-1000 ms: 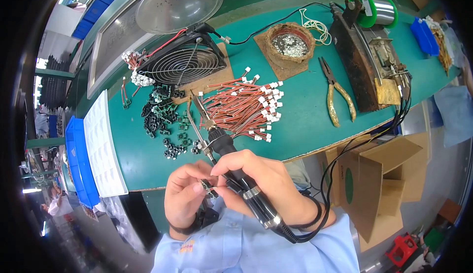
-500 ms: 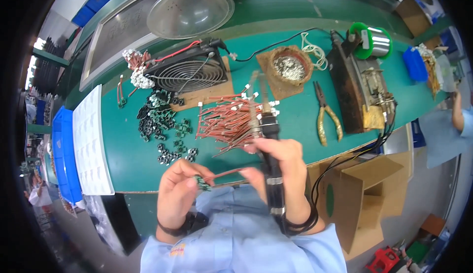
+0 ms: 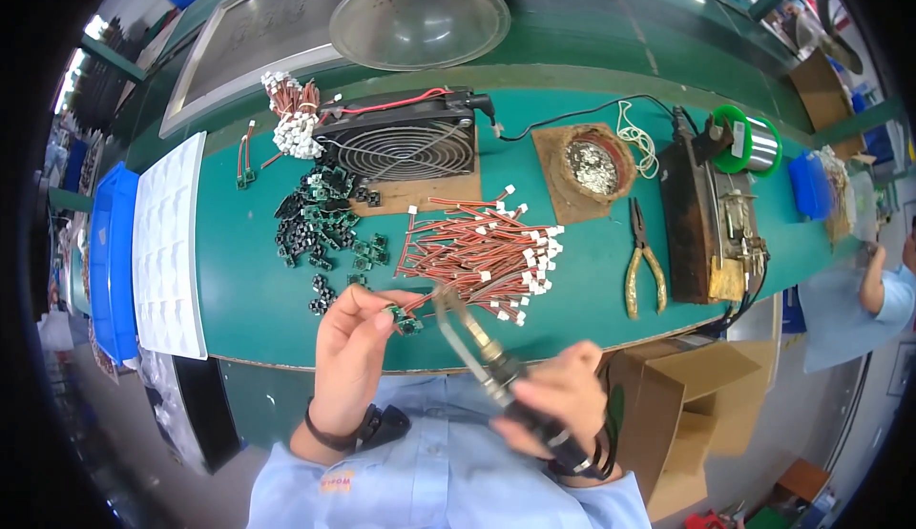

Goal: Assembling and connecting wires to small electronic components at a production station.

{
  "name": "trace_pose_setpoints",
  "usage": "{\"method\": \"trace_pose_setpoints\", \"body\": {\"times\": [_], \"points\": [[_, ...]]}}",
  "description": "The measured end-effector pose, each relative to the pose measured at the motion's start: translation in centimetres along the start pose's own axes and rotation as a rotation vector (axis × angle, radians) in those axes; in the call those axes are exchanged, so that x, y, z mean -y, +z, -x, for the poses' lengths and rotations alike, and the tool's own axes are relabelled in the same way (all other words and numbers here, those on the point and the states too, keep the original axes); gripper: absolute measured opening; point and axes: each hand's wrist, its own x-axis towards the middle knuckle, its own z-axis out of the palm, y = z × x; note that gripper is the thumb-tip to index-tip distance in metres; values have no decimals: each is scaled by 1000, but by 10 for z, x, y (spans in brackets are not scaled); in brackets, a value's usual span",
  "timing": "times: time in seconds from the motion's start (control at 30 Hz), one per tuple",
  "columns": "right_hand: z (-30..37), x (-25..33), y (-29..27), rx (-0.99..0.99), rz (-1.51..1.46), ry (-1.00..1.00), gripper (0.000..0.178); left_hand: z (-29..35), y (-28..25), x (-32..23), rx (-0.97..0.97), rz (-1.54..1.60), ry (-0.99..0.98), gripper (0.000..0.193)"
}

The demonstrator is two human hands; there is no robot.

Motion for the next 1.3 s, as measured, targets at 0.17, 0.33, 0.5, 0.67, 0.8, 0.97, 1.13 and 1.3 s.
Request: {"method": "trace_pose_setpoints", "body": {"times": [0.17, 0.33, 0.5, 0.67, 0.8, 0.97, 1.13, 1.3], "points": [[-1, 10, 1, 279, 159, -148, 49, -1, 9, -3, -72, -53, 72, 6], [1, 13, 1, 296, 162, -159, 49, 0, 9, -3, -64, -40, 75, 6], [-1, 14, 2, 308, 154, -139, 48, 2, 9, -1, -59, -26, 76, 7], [2, 12, 3, 300, 158, -143, 48, 3, 10, -2, -49, -31, 86, 7], [3, 11, 2, 298, 159, -145, 47, 4, 11, -1, -56, -29, 82, 7], [3, 11, 3, 287, 166, -156, 47, 5, 10, 0, -42, -37, 83, 7], [3, 12, 1, 302, 172, -146, 47, 5, 8, 1, -24, -6, 65, 6], [3, 13, 1, 309, 175, -144, 46, 5, 6, 0, 23, 9, 44, 9]]}}
